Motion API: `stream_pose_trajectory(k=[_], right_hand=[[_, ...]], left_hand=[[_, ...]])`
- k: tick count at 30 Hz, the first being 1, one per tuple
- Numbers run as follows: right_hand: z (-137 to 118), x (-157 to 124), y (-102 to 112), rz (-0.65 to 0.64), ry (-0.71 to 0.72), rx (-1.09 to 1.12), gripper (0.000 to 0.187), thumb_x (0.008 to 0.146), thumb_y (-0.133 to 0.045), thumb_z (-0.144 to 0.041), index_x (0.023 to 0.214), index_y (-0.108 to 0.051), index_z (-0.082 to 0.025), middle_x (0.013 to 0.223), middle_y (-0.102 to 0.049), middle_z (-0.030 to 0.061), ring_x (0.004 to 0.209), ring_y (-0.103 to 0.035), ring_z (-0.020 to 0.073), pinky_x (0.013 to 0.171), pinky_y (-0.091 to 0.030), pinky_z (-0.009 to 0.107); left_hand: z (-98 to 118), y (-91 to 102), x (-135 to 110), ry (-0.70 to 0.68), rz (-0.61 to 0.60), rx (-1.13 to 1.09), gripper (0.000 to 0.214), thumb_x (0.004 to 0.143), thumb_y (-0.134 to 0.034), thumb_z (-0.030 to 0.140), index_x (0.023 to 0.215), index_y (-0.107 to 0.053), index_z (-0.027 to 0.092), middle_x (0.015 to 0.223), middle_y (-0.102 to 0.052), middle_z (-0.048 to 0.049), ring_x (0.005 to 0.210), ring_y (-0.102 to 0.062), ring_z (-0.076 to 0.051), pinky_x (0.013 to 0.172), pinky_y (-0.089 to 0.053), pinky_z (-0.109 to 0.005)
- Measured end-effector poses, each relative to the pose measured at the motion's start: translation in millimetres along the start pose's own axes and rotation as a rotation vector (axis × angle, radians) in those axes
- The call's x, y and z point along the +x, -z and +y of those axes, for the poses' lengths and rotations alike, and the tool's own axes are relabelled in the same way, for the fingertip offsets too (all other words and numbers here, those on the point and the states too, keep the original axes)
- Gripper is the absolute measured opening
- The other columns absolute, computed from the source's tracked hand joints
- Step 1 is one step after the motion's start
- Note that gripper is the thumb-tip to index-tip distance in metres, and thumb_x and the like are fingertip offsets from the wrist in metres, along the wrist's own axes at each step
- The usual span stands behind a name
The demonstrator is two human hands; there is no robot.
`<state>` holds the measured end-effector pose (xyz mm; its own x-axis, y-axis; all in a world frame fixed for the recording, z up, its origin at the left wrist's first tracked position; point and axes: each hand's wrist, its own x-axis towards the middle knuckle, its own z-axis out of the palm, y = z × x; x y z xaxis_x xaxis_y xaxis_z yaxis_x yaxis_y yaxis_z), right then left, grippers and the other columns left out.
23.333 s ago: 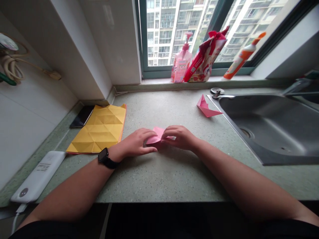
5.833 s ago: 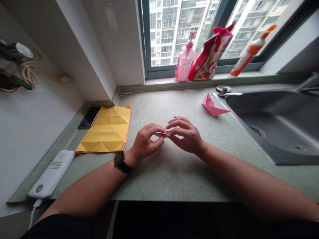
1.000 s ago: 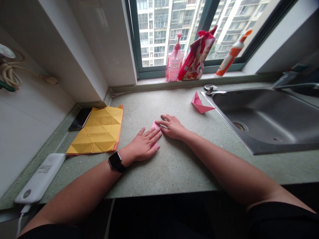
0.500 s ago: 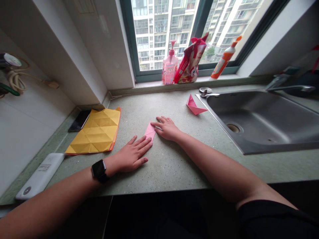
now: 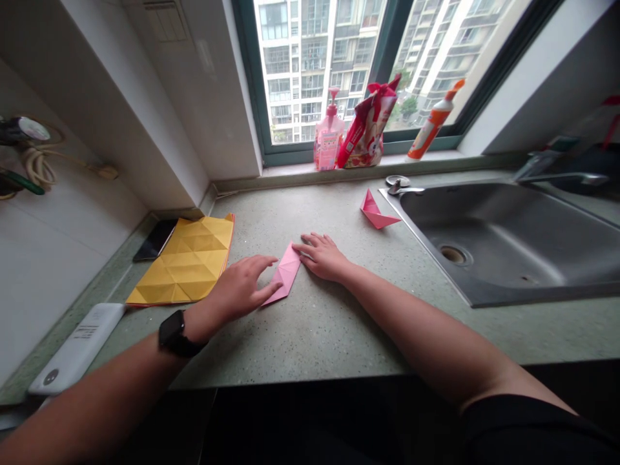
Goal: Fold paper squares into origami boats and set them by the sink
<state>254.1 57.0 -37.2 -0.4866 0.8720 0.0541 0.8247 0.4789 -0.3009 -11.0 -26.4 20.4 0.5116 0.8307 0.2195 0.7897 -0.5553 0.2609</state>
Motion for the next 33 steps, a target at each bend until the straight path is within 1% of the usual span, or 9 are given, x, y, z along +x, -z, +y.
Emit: stream_pose_trajectory(k=[3,6,11,14,19,21,24,27,33], right_hand=[[4,0,-3,0.016,0.005,0.042,0.053,0.111,-0.051,-0.033,0.164,-0.055,-0.028,0.175,-0.047,0.0112,0.164,-0.039,0.0318,0.135,-0.024,0.06],[9,0,-5,0.046,-0.02,0.11,0.057,0.11,-0.048,-0.03,0.167,-0.048,-0.024,0.173,-0.05,0.0124,0.162,-0.042,0.0282,0.136,-0.024,0.057],[12,3,-5,0.136,-0.014,0.288,0.061,0.111,-0.044,-0.032,0.17,-0.041,-0.022,0.159,-0.064,0.0145,0.151,-0.056,0.0286,0.131,-0.036,0.055],[11,3,-3,0.198,-0.013,0.462,0.059,0.112,-0.042,-0.037,0.169,-0.042,-0.025,0.146,-0.073,0.0131,0.137,-0.067,0.0294,0.121,-0.048,0.054],[7,-2,8,0.337,0.018,0.691,0.04,0.112,-0.044,-0.046,0.138,-0.066,-0.025,0.13,-0.077,0.0119,0.127,-0.071,0.0278,0.112,-0.056,0.05],[3,-7,14,0.404,0.052,0.654,0.03,0.109,-0.05,-0.046,0.119,-0.071,-0.026,0.13,-0.076,0.011,0.128,-0.069,0.0276,0.112,-0.056,0.05],[-5,-14,22,0.447,0.119,0.484,0.021,0.105,-0.06,-0.042,0.098,-0.072,-0.027,0.129,-0.074,0.0096,0.126,-0.068,0.0285,0.113,-0.054,0.053],[-12,-20,27,0.407,0.193,0.341,0.017,0.102,-0.066,-0.038,0.092,-0.075,-0.028,0.128,-0.074,0.0079,0.124,-0.068,0.0288,0.113,-0.053,0.053],[-9,-22,31,0.276,0.231,0.245,0.01,0.096,-0.077,-0.034,0.106,-0.079,-0.03,0.131,-0.073,0.0071,0.125,-0.067,0.0281,0.112,-0.054,0.051]], left_hand=[[10,-30.2,11,0.059,0.03,0.093,0.085,0.093,-0.075,0.069,0.153,-0.05,0.013,0.14,-0.067,-0.0223,0.124,-0.067,-0.04,0.103,-0.058,-0.055],[13,-49.4,11,-0.002,0.025,0.095,0.086,0.093,-0.076,0.062,0.157,-0.042,0.016,0.143,-0.064,-0.0223,0.126,-0.064,-0.041,0.107,-0.055,-0.06],[6,-46.6,2,-0.092,0.081,0.046,0.076,0.1,-0.065,0.034,0.166,-0.03,0.022,0.147,-0.063,-0.0179,0.134,-0.062,-0.037,0.124,-0.043,-0.063],[3,-39.0,1,-0.112,0.099,0.02,0.073,0.101,-0.055,0.018,0.169,-0.028,0.025,0.142,-0.069,-0.0136,0.127,-0.067,-0.032,0.127,-0.041,-0.063],[-6,-29.3,8,-0.134,0.171,0.033,0.05,0.1,-0.051,0.008,0.148,-0.058,0.021,0.121,-0.079,-0.0098,0.112,-0.072,-0.027,0.126,-0.041,-0.062],[-10,-25.8,11,-0.147,0.159,0.048,0.03,0.1,-0.054,0.01,0.121,-0.072,0.022,0.111,-0.08,-0.0073,0.108,-0.072,-0.027,0.127,-0.038,-0.065],[-13,-21.7,15,-0.167,0.152,0.074,0.022,0.102,-0.057,0.013,0.097,-0.075,0.025,0.099,-0.08,-0.0031,0.105,-0.07,-0.026,0.13,-0.029,-0.069],[-13,-20.1,16,-0.188,0.18,0.083,0.022,0.105,-0.059,0.017,0.097,-0.077,0.027,0.104,-0.079,-0.0023,0.107,-0.069,-0.025,0.132,-0.026,-0.069],[-12,-23.5,15,-0.206,0.247,0.168,0.018,0.104,-0.066,0.023,0.095,-0.08,0.027,0.14,-0.071,-0.0071,0.13,-0.062,-0.031,0.128,-0.036,-0.068]])
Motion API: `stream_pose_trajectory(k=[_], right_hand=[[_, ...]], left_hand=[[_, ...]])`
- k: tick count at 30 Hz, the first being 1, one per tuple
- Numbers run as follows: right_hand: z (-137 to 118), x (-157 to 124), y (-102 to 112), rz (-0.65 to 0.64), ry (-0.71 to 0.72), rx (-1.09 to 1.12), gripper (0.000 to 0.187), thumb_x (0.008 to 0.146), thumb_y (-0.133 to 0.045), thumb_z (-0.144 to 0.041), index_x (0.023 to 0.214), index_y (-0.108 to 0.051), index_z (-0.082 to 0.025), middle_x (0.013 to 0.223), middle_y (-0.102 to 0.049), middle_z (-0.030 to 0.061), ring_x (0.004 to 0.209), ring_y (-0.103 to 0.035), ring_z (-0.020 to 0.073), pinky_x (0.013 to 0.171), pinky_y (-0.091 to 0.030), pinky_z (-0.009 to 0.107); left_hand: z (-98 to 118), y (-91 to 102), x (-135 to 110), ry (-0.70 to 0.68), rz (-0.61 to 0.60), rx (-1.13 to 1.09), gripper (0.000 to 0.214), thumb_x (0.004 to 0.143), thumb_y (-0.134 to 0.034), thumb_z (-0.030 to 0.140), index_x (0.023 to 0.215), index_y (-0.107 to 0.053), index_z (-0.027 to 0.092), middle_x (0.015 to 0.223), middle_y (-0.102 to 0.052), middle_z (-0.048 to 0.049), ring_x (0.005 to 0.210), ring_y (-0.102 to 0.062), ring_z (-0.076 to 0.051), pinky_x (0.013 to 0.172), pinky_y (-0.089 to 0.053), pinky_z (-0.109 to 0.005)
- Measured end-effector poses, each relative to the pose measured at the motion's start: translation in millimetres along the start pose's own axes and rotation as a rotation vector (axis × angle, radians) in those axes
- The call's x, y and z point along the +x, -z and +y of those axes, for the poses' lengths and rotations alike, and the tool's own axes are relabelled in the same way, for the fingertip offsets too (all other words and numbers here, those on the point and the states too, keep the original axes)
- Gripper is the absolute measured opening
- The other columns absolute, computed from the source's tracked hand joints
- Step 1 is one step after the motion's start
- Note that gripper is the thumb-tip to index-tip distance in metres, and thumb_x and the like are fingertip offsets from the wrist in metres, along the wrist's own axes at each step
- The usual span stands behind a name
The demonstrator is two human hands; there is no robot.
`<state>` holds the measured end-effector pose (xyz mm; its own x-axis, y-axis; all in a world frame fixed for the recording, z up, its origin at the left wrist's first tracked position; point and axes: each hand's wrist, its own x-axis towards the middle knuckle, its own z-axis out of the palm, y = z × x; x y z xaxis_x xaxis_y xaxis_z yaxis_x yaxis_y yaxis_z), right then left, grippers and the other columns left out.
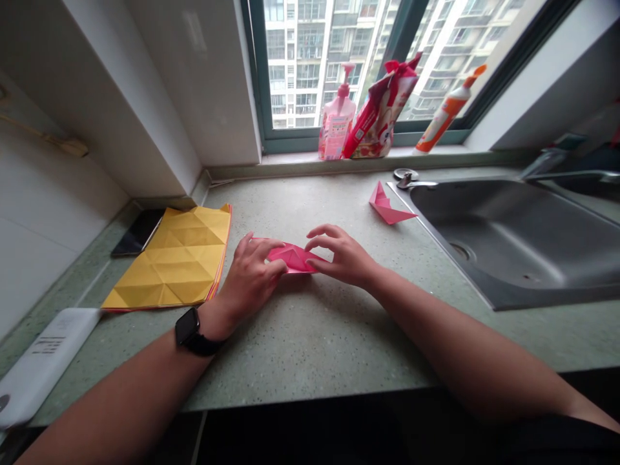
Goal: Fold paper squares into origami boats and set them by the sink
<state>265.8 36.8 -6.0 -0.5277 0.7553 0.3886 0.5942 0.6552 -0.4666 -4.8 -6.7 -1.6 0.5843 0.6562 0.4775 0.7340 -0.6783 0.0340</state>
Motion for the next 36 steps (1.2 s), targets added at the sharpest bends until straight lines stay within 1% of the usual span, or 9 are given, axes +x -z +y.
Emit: stream_pose_trajectory(k=[4,9,13,18,22,26,32,34,36], right_hand=[[1,-1,0,-0.033,0.057,0.014,0.019,0.094,-0.08,-0.033,0.113,-0.08,-0.03,0.136,-0.072,0.0084,0.128,-0.067,0.0278,0.114,-0.053,0.051],[-5,-2,-1,-0.078,0.073,-0.005,0.016,0.097,-0.078,-0.035,0.112,-0.08,-0.032,0.142,-0.07,0.0077,0.133,-0.065,0.0285,0.117,-0.051,0.055],[-5,-3,-2,-0.063,0.073,0.013,0.013,0.096,-0.08,-0.037,0.107,-0.081,-0.031,0.141,-0.07,0.0082,0.133,-0.065,0.0284,0.116,-0.052,0.054],[-6,-3,-3,-0.021,0.158,0.075,0.012,0.096,-0.082,-0.04,0.103,-0.082,-0.03,0.137,-0.072,0.0076,0.127,-0.068,0.0266,0.112,-0.054,0.051],[-3,-3,-3,-0.009,0.247,0.125,0.014,0.095,-0.085,-0.04,0.105,-0.083,-0.031,0.133,-0.073,0.008,0.124,-0.07,0.0267,0.11,-0.056,0.051],[1,-2,-5,0.0,0.272,0.139,0.006,0.096,-0.084,-0.034,0.101,-0.083,-0.031,0.128,-0.074,0.0073,0.119,-0.071,0.0258,0.106,-0.057,0.049],[2,-1,-6,0.01,0.185,0.234,0.002,0.095,-0.081,-0.029,0.094,-0.082,-0.029,0.119,-0.076,0.0061,0.106,-0.073,0.022,0.099,-0.059,0.044],[6,2,-5,0.024,0.116,0.294,0.006,0.095,-0.079,-0.029,0.09,-0.081,-0.027,0.115,-0.076,0.0063,0.103,-0.073,0.0216,0.098,-0.059,0.043],[13,5,-4,0.067,0.024,0.385,0.012,0.093,-0.078,-0.031,0.083,-0.079,-0.025,0.111,-0.075,0.0067,0.103,-0.072,0.0221,0.099,-0.059,0.043]], left_hand=[[0,-0.8,-1,-0.023,-0.005,-0.017,0.018,0.105,-0.065,0.023,0.097,-0.081,0.028,0.144,-0.072,-0.0046,0.132,-0.061,-0.031,0.13,-0.033,-0.069],[2,1.0,-2,-0.072,-0.018,-0.085,0.02,0.11,-0.063,0.027,0.103,-0.081,0.032,0.13,-0.08,0.0034,0.132,-0.064,-0.028,0.136,-0.014,-0.072],[6,3.5,-2,-0.11,0.005,-0.092,0.021,0.11,-0.064,0.026,0.107,-0.082,0.037,0.123,-0.082,0.0075,0.132,-0.065,-0.024,0.14,-0.009,-0.068],[11,6.1,-1,-0.194,0.03,-0.103,0.022,0.109,-0.065,0.021,0.107,-0.082,0.035,0.121,-0.083,0.0078,0.134,-0.066,-0.022,0.141,-0.013,-0.063],[10,4.1,-1,-0.202,0.111,-0.116,0.021,0.108,-0.067,0.018,0.104,-0.082,0.033,0.117,-0.083,0.0074,0.128,-0.068,-0.021,0.141,-0.015,-0.063],[9,0.9,0,-0.229,0.151,-0.111,0.019,0.107,-0.069,0.019,0.105,-0.082,0.032,0.118,-0.082,0.0051,0.12,-0.069,-0.02,0.139,-0.022,-0.059],[9,1.1,1,-0.272,0.167,-0.106,0.017,0.105,-0.07,0.017,0.107,-0.079,0.03,0.126,-0.077,0.0007,0.117,-0.069,-0.019,0.136,-0.032,-0.054],[9,3.5,1,-0.26,0.208,-0.095,0.019,0.104,-0.071,0.017,0.115,-0.077,0.03,0.133,-0.074,-0.0015,0.124,-0.068,-0.02,0.136,-0.033,-0.055],[10,6.8,0,-0.228,0.258,-0.088,0.03,0.102,-0.072,0.018,0.129,-0.071,0.031,0.143,-0.068,-0.0053,0.133,-0.064,-0.023,0.136,-0.034,-0.058]])
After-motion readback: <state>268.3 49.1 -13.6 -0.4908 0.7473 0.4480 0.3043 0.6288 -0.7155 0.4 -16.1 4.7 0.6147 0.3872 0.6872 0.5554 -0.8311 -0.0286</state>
